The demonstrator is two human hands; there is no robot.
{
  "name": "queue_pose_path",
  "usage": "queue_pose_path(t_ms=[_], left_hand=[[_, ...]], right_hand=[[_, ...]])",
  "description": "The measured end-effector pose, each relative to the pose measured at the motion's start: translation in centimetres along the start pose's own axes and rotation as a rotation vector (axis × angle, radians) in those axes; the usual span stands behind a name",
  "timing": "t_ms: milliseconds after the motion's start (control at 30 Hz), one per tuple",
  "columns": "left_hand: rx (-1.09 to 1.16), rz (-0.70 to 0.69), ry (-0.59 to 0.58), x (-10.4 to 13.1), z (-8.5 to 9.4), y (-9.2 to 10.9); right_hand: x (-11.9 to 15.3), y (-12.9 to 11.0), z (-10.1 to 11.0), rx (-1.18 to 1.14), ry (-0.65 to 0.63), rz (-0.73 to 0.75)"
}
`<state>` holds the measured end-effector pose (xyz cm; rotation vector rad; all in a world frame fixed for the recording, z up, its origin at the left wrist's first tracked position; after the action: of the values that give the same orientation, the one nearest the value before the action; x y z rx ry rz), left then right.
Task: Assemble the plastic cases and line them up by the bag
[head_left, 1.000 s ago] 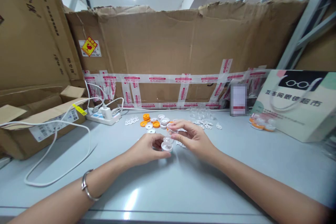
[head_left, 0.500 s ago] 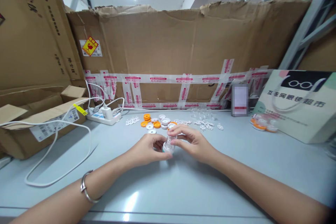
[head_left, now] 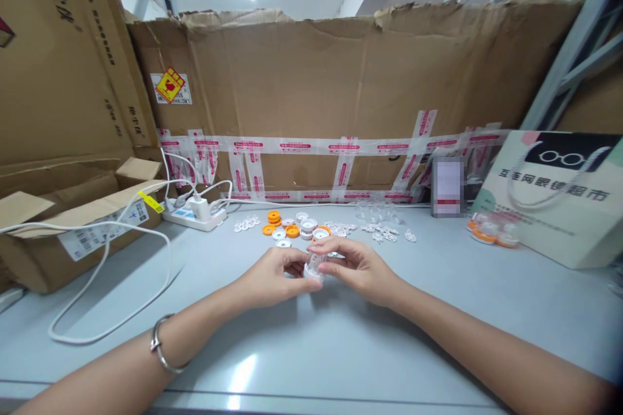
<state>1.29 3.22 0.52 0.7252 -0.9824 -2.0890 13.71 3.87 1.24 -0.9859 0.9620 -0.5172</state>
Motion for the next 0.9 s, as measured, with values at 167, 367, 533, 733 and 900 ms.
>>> queue_pose_path(t_ms=[167,367,533,733,900], left_hand=[[-0.055,-0.002,0.054,0.2,0.1,0.3],[-0.206,-0.058,0.168,0.5,0.3,1.1],[-0.250,-0.070,0.189,0.5,0.2,1.0],[0.251,-0.006,-0.079,0.0,-0.6,0.1],[0.445,0.016,-0.143,0.0,-0.8,0.1]], right_hand=[[0.0,-0.8,-0.1,0.046,0.051,0.054],[0.5,-0.6,0.0,0.202,0.178,0.084],[0.3,-0.1,0.2,0.163,0.190,0.039],[-0.1,-1.2,0.5,0.071,0.108,-0.078],[0.0,-1.4,0.3,0.001,0.050,-0.113]])
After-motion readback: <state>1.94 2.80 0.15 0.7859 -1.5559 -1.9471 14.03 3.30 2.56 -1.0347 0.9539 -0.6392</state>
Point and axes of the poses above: each hand's wrist, its own x-axis away from the middle knuckle, its own z-axis out of the back of the hand, y = z × x, the point moved 6 cm from there along -x, towards the middle knuckle, and after that the axes turned 1 degree about -x, right-handed, at the moved point
